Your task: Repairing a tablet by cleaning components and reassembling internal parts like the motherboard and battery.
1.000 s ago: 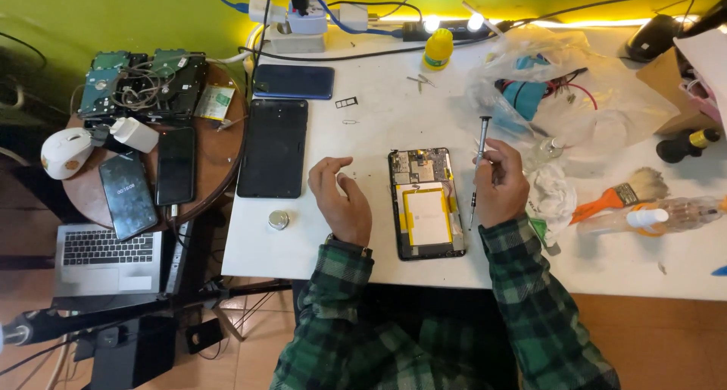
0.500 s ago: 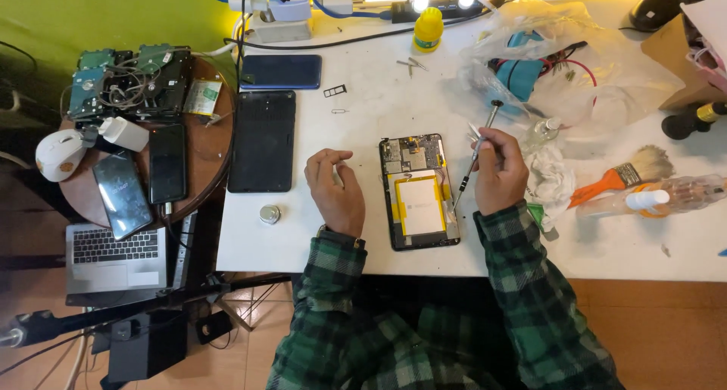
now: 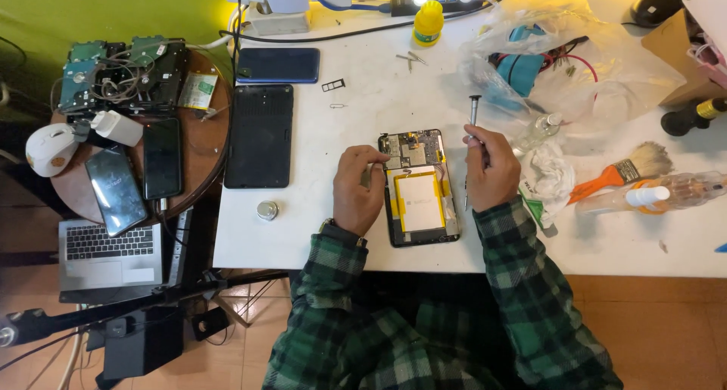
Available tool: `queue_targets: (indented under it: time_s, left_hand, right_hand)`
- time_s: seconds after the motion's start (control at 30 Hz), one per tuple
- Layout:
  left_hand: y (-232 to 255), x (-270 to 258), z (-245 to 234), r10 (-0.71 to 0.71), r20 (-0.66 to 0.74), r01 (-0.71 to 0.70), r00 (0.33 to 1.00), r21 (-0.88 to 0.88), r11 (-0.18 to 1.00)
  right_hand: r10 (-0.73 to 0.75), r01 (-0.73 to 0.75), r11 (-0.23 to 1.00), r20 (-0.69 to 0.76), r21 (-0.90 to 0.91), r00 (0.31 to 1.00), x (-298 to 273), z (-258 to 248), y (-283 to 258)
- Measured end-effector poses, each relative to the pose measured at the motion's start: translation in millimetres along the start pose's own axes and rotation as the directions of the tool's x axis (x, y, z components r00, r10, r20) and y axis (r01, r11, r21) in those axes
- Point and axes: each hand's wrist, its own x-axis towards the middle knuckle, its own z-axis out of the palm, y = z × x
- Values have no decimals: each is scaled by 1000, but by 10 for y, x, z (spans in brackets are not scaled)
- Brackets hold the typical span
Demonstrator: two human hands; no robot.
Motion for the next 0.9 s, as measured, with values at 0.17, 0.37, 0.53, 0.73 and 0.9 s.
queue_targets:
  time_s: [0.17, 0.37, 0.53, 0.73, 0.9]
  left_hand:
    - [-193, -42, 57, 40, 157, -59, 987, 113, 992]
    - [-265, -66, 74, 55, 240, -98, 969, 171, 980]
    - [-239, -59, 64, 56, 234, -96, 971, 161, 982]
    - [-220, -45, 45, 29, 211, -55, 977, 120, 991]
    - [-277, -70, 71, 48, 168, -67, 985, 110, 992]
  right_hand:
    - [-83, 101, 987, 145, -125, 986, -25, 23, -3]
    - [-111, 186, 943, 267, -276, 957, -86, 35, 21]
    - [-207, 242, 949, 177, -202, 962, -46, 13, 68]
    - [-302, 310, 941, 74, -139, 950, -137, -175, -219]
    - [-250, 268, 960, 188, -80, 950, -348, -479, -435]
